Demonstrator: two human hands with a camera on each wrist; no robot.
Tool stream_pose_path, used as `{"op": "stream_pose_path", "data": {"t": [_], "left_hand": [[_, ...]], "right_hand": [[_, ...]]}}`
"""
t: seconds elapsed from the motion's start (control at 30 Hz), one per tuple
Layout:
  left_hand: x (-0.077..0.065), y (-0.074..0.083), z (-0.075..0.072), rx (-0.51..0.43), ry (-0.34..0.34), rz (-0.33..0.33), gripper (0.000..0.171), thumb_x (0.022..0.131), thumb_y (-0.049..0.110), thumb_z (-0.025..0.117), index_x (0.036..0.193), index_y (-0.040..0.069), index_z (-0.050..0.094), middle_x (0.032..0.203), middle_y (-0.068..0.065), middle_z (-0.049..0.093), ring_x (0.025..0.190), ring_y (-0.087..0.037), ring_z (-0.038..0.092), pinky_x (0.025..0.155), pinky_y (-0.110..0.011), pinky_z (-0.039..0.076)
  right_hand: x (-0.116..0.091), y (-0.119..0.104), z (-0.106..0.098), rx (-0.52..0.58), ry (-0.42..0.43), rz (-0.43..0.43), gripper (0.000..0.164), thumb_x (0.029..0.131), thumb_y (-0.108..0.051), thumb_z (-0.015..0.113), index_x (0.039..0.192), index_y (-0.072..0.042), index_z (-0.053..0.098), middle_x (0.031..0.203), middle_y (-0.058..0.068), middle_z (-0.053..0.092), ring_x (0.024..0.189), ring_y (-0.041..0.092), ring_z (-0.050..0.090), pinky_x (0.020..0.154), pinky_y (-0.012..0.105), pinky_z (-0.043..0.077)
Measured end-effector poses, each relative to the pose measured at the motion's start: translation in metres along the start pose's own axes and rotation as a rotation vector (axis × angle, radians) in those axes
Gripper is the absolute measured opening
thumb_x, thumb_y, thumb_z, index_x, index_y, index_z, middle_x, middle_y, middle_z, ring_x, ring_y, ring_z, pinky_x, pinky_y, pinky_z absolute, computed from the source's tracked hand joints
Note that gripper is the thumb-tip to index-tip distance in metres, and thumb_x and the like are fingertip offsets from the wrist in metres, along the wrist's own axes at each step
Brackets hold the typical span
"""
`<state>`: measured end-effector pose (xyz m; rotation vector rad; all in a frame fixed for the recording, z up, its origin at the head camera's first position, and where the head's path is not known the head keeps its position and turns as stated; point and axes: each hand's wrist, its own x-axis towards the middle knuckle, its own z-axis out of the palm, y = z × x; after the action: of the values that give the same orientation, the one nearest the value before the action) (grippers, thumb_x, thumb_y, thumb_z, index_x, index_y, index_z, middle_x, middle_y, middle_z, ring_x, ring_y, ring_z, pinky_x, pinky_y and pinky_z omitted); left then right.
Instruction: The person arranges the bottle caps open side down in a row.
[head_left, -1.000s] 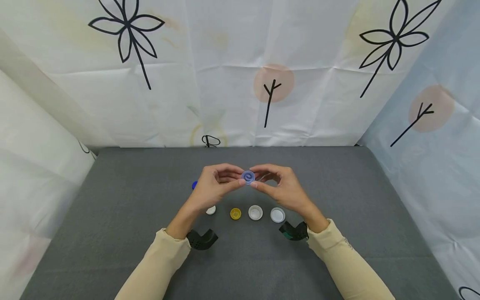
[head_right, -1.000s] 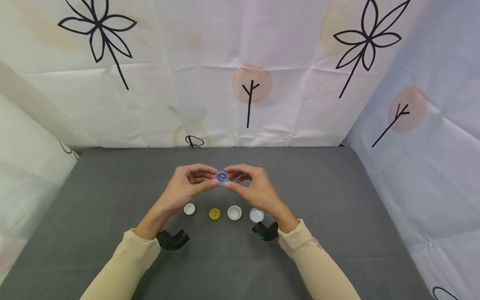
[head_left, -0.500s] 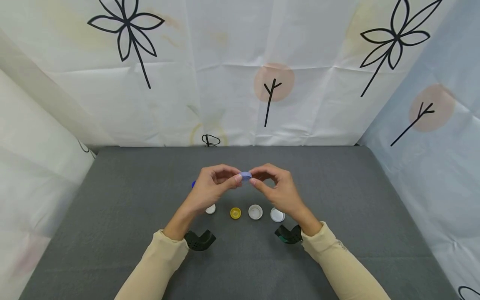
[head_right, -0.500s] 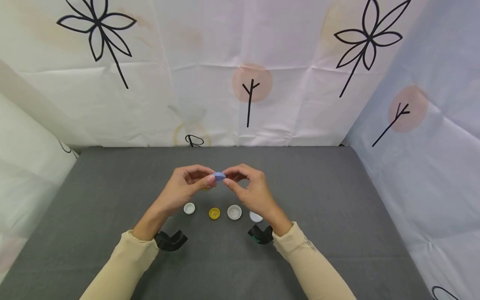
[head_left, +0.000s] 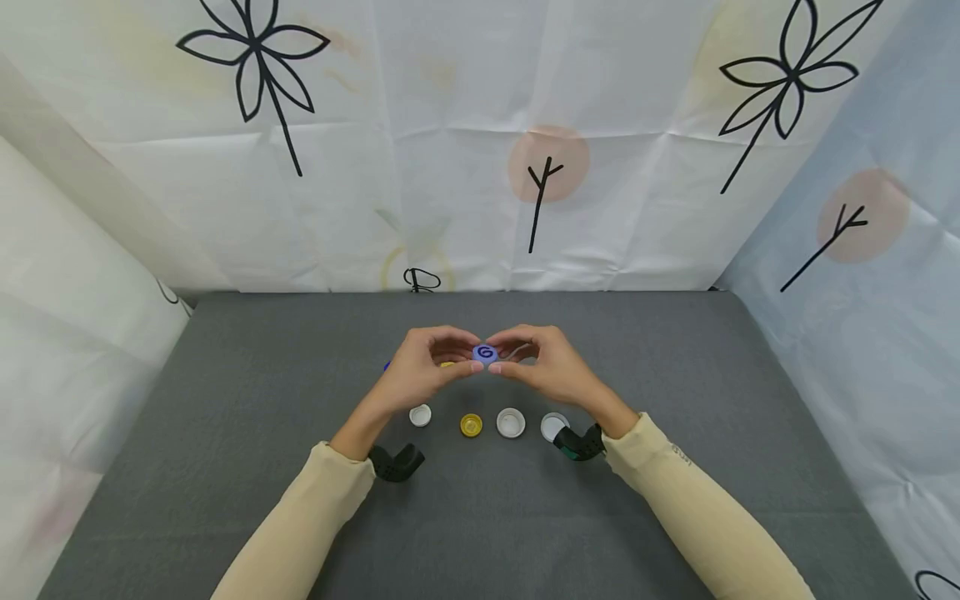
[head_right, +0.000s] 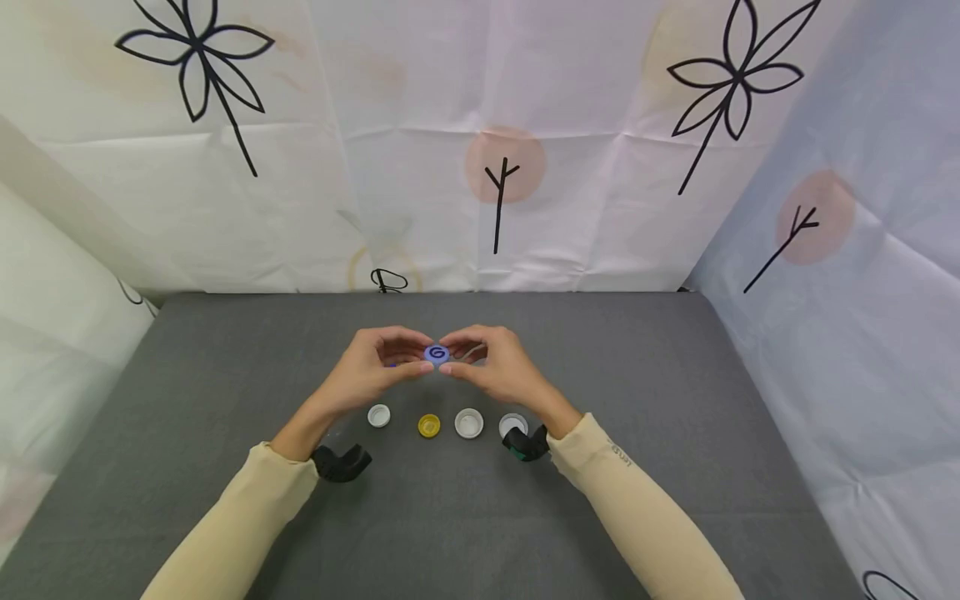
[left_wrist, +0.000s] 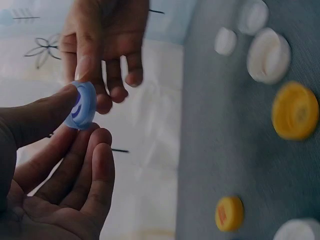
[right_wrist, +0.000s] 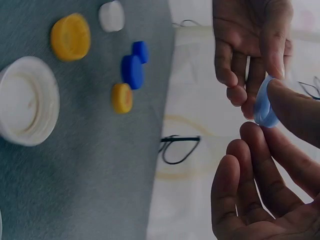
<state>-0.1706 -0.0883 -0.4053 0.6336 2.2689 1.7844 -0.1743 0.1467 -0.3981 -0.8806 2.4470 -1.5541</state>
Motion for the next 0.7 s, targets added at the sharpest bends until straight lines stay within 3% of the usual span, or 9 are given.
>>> {"op": "stream_pose_path", "data": {"t": [0.13, 0.4, 0.7], "left_hand": [[0.01, -0.012, 0.0, 0.181, -0.026, -0.009, 0.028, 0.092, 0.01, 0.077, 0.118, 0.001, 0.071, 0.105, -0.007, 0.073, 0.095, -0.019, 0.069, 0.087, -0.039, 0.056], [0.026, -0.028, 0.0, 0.494, -0.108, -0.051, 0.028, 0.094, 0.017, 0.076, 0.118, 0.004, 0.072, 0.109, -0.006, 0.071, 0.105, -0.025, 0.064, 0.093, -0.044, 0.052], [0.033, -0.047, 0.001, 0.689, -0.111, -0.008, 0.025, 0.087, 0.015, 0.083, 0.107, 0.003, 0.075, 0.104, -0.01, 0.071, 0.101, -0.028, 0.058, 0.093, -0.044, 0.045]], "right_hand": [[0.013, 0.011, 0.0, -0.087, -0.068, 0.051, 0.029, 0.09, -0.007, 0.078, 0.118, -0.001, 0.072, 0.105, 0.007, 0.072, 0.093, 0.022, 0.067, 0.086, 0.045, 0.056], [0.034, 0.031, 0.005, -0.245, -0.167, 0.129, 0.028, 0.09, -0.008, 0.079, 0.115, -0.001, 0.072, 0.103, 0.006, 0.071, 0.093, 0.019, 0.067, 0.082, 0.032, 0.057], [0.047, 0.05, 0.021, -0.351, -0.226, 0.171, 0.027, 0.088, -0.008, 0.081, 0.111, 0.001, 0.071, 0.099, 0.008, 0.071, 0.094, 0.021, 0.066, 0.084, 0.033, 0.055]]}}
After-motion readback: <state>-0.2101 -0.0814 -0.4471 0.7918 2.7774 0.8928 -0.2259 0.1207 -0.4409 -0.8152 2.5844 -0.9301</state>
